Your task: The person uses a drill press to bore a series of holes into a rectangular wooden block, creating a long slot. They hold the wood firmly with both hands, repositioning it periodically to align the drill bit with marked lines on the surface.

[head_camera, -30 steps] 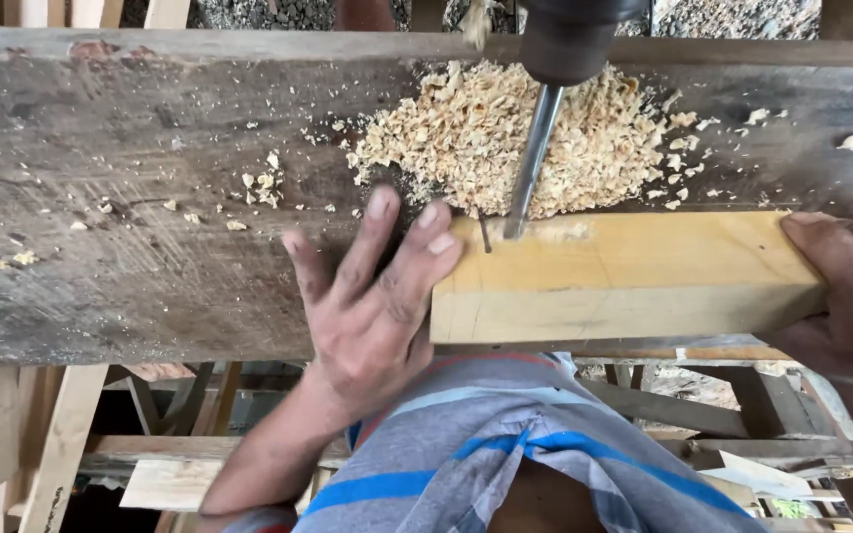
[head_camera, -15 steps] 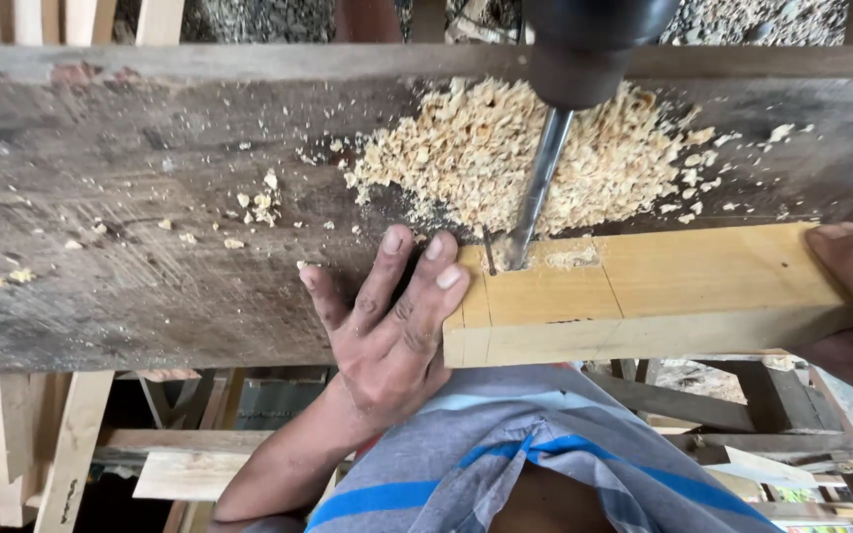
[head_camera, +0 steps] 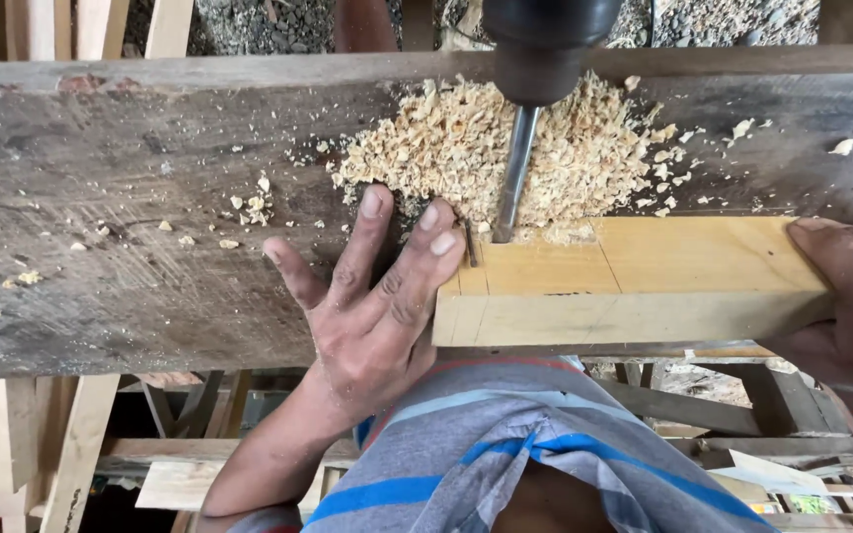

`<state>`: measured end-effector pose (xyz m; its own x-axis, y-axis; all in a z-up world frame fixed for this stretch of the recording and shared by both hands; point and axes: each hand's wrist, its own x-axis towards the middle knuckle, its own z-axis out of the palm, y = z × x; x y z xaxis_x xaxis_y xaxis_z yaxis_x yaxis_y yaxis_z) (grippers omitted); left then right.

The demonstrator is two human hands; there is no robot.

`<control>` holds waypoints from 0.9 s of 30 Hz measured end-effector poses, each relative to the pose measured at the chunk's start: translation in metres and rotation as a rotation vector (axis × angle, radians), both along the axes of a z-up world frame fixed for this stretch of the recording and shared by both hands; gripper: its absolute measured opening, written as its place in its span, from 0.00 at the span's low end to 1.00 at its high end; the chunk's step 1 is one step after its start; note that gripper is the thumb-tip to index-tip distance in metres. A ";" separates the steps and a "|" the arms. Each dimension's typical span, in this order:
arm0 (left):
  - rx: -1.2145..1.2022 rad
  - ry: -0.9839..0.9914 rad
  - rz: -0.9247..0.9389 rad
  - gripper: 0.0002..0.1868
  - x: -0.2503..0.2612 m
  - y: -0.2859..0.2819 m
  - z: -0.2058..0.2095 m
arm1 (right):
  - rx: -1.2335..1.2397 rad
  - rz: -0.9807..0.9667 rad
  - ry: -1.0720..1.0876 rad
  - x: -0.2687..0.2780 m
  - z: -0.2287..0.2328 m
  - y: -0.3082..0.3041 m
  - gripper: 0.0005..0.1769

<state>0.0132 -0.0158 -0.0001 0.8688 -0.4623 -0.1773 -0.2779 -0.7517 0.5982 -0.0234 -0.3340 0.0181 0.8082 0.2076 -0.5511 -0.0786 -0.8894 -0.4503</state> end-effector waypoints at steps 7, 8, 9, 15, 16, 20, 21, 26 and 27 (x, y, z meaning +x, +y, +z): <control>0.044 -0.062 0.073 0.16 -0.008 -0.003 -0.008 | 0.152 0.266 -0.329 0.013 -0.011 -0.005 0.27; 0.026 -0.069 0.074 0.15 -0.005 -0.003 -0.009 | 0.106 0.256 -0.331 0.014 -0.007 0.000 0.23; 0.009 -0.075 0.076 0.14 -0.003 -0.002 -0.008 | 0.060 0.246 -0.334 0.015 -0.002 0.005 0.19; -0.055 -0.087 0.159 0.18 -0.015 -0.005 -0.008 | 0.096 0.370 -0.248 0.034 0.006 0.000 0.23; -0.054 -0.082 0.162 0.18 -0.011 -0.004 -0.008 | 0.098 0.372 -0.244 0.028 0.004 0.001 0.23; -0.018 -0.074 0.146 0.16 -0.003 -0.003 -0.003 | 0.102 0.289 -0.283 0.029 0.002 0.003 0.23; -0.026 -0.052 0.160 0.16 -0.005 -0.003 -0.002 | 0.173 0.277 -0.232 0.033 0.001 0.003 0.24; -0.025 -0.068 0.123 0.15 0.001 -0.002 -0.007 | 0.114 0.331 -0.260 0.035 0.001 0.003 0.22; -0.033 -0.084 0.123 0.15 0.001 -0.002 -0.008 | 0.105 0.309 -0.246 0.031 0.003 0.002 0.23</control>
